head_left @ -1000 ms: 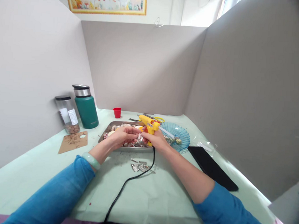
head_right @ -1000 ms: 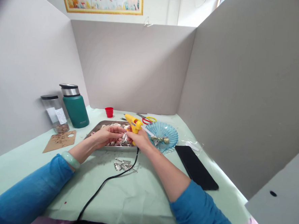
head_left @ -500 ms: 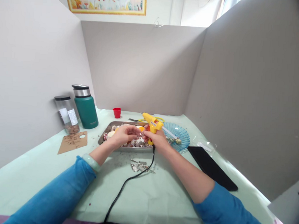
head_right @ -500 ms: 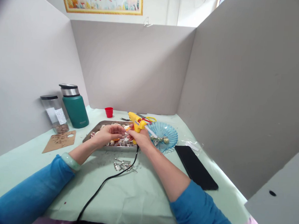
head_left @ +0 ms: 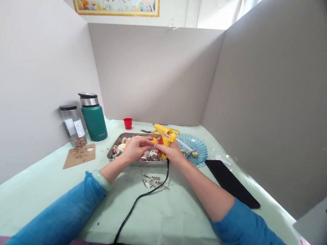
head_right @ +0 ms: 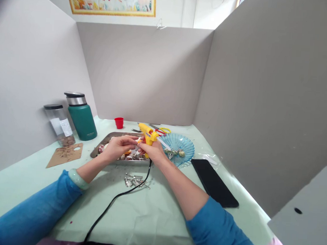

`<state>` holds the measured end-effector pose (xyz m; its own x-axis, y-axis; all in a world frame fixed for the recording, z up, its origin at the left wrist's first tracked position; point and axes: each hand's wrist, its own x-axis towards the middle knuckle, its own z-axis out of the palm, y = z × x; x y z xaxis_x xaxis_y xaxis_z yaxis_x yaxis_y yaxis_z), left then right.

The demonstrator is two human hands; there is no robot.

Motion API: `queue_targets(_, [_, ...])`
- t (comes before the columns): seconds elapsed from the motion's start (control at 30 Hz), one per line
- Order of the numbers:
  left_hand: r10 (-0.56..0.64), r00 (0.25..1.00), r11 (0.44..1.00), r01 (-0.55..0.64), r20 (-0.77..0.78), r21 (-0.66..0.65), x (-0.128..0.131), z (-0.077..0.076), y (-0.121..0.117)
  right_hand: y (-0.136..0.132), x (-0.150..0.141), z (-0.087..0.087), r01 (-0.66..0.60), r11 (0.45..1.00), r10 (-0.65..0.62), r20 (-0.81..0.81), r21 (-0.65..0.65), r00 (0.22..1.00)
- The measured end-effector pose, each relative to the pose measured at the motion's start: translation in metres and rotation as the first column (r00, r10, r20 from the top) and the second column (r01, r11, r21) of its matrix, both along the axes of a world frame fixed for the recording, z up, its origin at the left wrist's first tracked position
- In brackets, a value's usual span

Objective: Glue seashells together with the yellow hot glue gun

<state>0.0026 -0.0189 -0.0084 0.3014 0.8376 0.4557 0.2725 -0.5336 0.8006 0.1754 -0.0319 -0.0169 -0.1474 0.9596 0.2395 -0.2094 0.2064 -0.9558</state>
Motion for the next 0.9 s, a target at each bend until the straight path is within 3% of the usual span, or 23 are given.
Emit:
queue_targets(0.17, [0.022,0.999,0.992,-0.017,0.039,-0.127,0.001,0.000,0.000,-0.002,0.000,0.000,-0.001,1.000,0.002,-0.013,0.009,1.000])
queue_targets(0.67, [-0.065,0.985,0.933,0.118,0.162,-0.340,0.007,0.009,-0.011,-0.006,0.001,0.008,0.027,1.000,-0.028,-0.126,-0.010,0.992])
queue_targets(0.77, [-0.097,0.961,0.878,0.205,0.258,-0.433,0.007,0.014,-0.015,-0.006,0.000,0.007,0.023,1.000,-0.025,-0.133,-0.013,0.991])
queue_targets(0.9, [-0.109,0.908,0.762,0.337,0.404,-0.553,0.006,0.021,-0.017,-0.004,-0.001,0.007,0.095,0.995,-0.099,-0.128,-0.036,0.987])
